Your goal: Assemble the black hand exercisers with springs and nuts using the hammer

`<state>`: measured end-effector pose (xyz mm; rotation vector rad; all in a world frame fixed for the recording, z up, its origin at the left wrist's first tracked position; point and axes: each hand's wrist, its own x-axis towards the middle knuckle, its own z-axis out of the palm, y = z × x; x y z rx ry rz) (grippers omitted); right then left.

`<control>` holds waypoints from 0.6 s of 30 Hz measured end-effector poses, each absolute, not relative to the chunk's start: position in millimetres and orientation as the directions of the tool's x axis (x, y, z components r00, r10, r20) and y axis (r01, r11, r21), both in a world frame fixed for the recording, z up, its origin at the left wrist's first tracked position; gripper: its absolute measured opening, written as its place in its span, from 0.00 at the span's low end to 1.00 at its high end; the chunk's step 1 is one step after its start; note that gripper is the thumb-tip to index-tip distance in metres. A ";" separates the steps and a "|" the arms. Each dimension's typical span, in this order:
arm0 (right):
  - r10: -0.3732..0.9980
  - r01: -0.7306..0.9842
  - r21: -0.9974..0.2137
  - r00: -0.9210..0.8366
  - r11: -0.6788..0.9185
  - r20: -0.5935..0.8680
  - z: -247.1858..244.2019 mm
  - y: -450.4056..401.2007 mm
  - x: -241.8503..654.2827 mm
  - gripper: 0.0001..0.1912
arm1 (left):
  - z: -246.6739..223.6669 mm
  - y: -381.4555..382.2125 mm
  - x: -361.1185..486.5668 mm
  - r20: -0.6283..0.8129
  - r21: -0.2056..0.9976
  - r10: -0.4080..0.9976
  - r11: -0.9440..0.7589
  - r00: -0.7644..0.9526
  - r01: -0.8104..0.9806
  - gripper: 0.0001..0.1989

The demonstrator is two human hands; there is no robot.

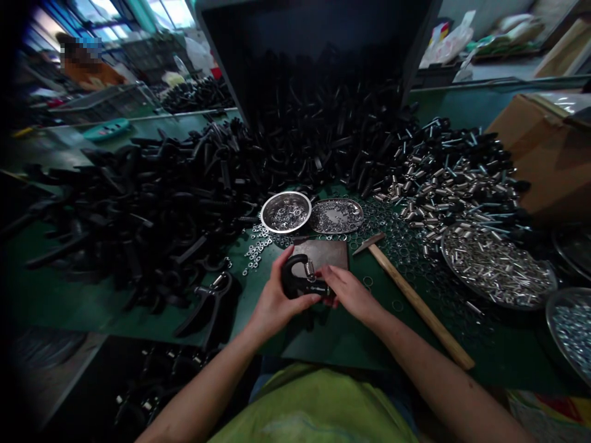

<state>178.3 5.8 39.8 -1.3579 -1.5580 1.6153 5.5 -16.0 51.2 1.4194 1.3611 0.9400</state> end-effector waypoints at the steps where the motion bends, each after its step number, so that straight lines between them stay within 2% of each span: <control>1: 0.841 0.240 -0.943 -0.440 -0.229 -0.316 38.7 7.5 176.2 0.27 | 50.7 -16.7 4.7 -0.067 0.946 0.989 0.021 0.132 0.324 0.46; 3: 0.818 0.200 -0.958 -0.503 -0.204 -0.279 39.1 9.2 171.3 0.22 | 48.0 -19.4 5.3 -0.087 0.945 0.982 0.027 0.170 0.327 0.44; 5: 0.868 0.207 -0.969 -0.446 -0.134 -0.216 42.1 8.2 166.4 0.17 | 43.5 -23.4 8.1 -0.104 0.963 0.985 0.066 0.134 0.262 0.44; 9: 0.925 0.452 -0.888 -0.366 0.085 -0.098 51.1 1.4 162.0 0.12 | 35.4 -32.5 11.9 -0.149 0.980 0.983 0.132 0.112 0.146 0.43; 12: 0.897 0.589 -0.787 -0.428 0.182 -0.114 57.4 -3.0 163.2 0.11 | 33.1 -36.1 9.5 -0.095 0.977 0.985 0.063 0.146 0.206 0.42; 18: 0.869 0.759 -0.596 -0.454 0.261 -0.198 57.2 -5.0 161.3 0.12 | 24.1 -32.0 7.6 -0.018 0.959 0.970 -0.052 0.243 0.278 0.40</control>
